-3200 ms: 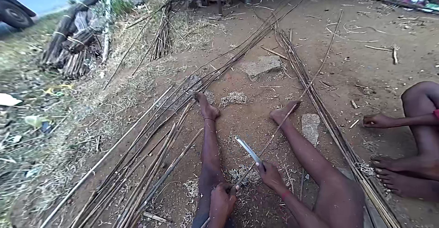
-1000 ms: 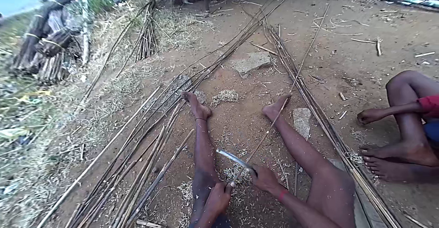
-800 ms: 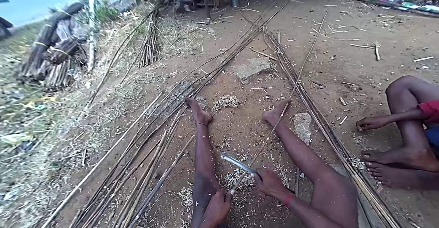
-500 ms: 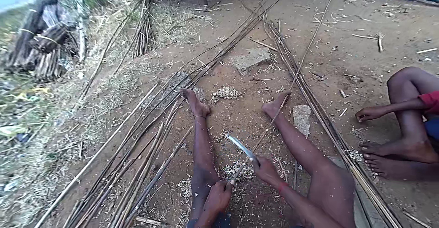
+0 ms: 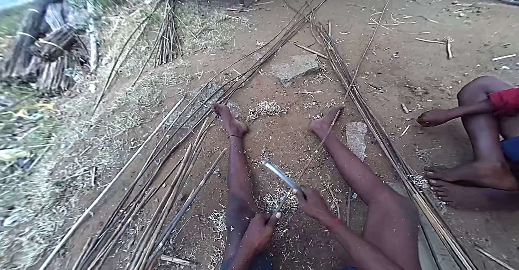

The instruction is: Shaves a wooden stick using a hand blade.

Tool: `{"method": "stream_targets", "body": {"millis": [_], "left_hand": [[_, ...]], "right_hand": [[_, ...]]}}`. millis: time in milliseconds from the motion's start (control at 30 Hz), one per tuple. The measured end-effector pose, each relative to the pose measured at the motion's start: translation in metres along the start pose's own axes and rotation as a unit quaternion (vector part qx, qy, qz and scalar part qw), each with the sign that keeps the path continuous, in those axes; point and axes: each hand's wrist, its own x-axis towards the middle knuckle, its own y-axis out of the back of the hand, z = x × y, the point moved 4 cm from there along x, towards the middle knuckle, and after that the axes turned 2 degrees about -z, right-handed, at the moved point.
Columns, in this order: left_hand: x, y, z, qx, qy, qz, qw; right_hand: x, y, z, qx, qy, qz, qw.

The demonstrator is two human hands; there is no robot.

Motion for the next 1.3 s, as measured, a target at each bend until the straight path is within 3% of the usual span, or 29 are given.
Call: {"method": "stream_targets", "body": {"millis": [67, 133, 200, 267, 400, 467, 567, 700, 833, 933, 1033, 1200, 1300], "left_hand": [[-0.004, -0.002, -0.001, -0.007, 0.014, -0.011, 1.000], [-0.004, 0.004, 0.000, -0.005, 0.010, -0.013, 1.000], [0.001, 0.009, 0.007, -0.001, 0.003, -0.010, 1.000], [0.000, 0.010, 0.009, 0.008, 0.013, -0.014, 1.000], [-0.002, 0.012, 0.012, 0.013, 0.017, 0.003, 1.000], [0.006, 0.020, 0.019, 0.001, 0.017, 0.011, 1.000], [-0.002, 0.008, 0.012, -0.009, 0.034, -0.018, 0.999], [0.007, 0.017, 0.014, -0.003, 0.007, -0.009, 1.000], [0.002, 0.007, 0.009, -0.017, 0.020, -0.033, 0.999], [0.008, 0.016, 0.011, -0.028, -0.003, -0.027, 0.999], [0.009, 0.012, 0.010, -0.054, 0.005, -0.035, 0.998], [0.010, 0.015, 0.009, -0.044, -0.003, -0.025, 0.999], [0.006, 0.011, 0.005, -0.069, 0.019, -0.043, 0.997]], "right_hand": [[0.006, 0.008, 0.011, 0.015, -0.027, 0.019, 0.999], [-0.012, -0.003, 0.000, -0.024, -0.006, 0.002, 1.000], [-0.008, 0.016, -0.001, -0.053, -0.002, 0.011, 0.999], [0.007, 0.029, 0.011, 0.010, -0.024, 0.034, 0.999], [-0.025, -0.017, -0.013, -0.026, 0.028, -0.054, 0.998], [-0.006, 0.003, -0.014, -0.052, 0.029, -0.036, 0.998], [0.013, 0.019, 0.013, 0.004, -0.016, 0.020, 1.000], [-0.013, -0.004, -0.016, -0.063, 0.042, -0.008, 0.997], [0.002, 0.009, 0.003, -0.035, -0.007, -0.005, 0.999], [-0.016, -0.007, -0.019, -0.084, 0.052, -0.023, 0.995], [0.009, 0.018, -0.002, -0.039, 0.000, 0.014, 0.999], [-0.015, -0.001, -0.014, -0.070, 0.052, -0.001, 0.996], [0.010, 0.013, 0.006, -0.022, 0.000, 0.008, 1.000]]}}
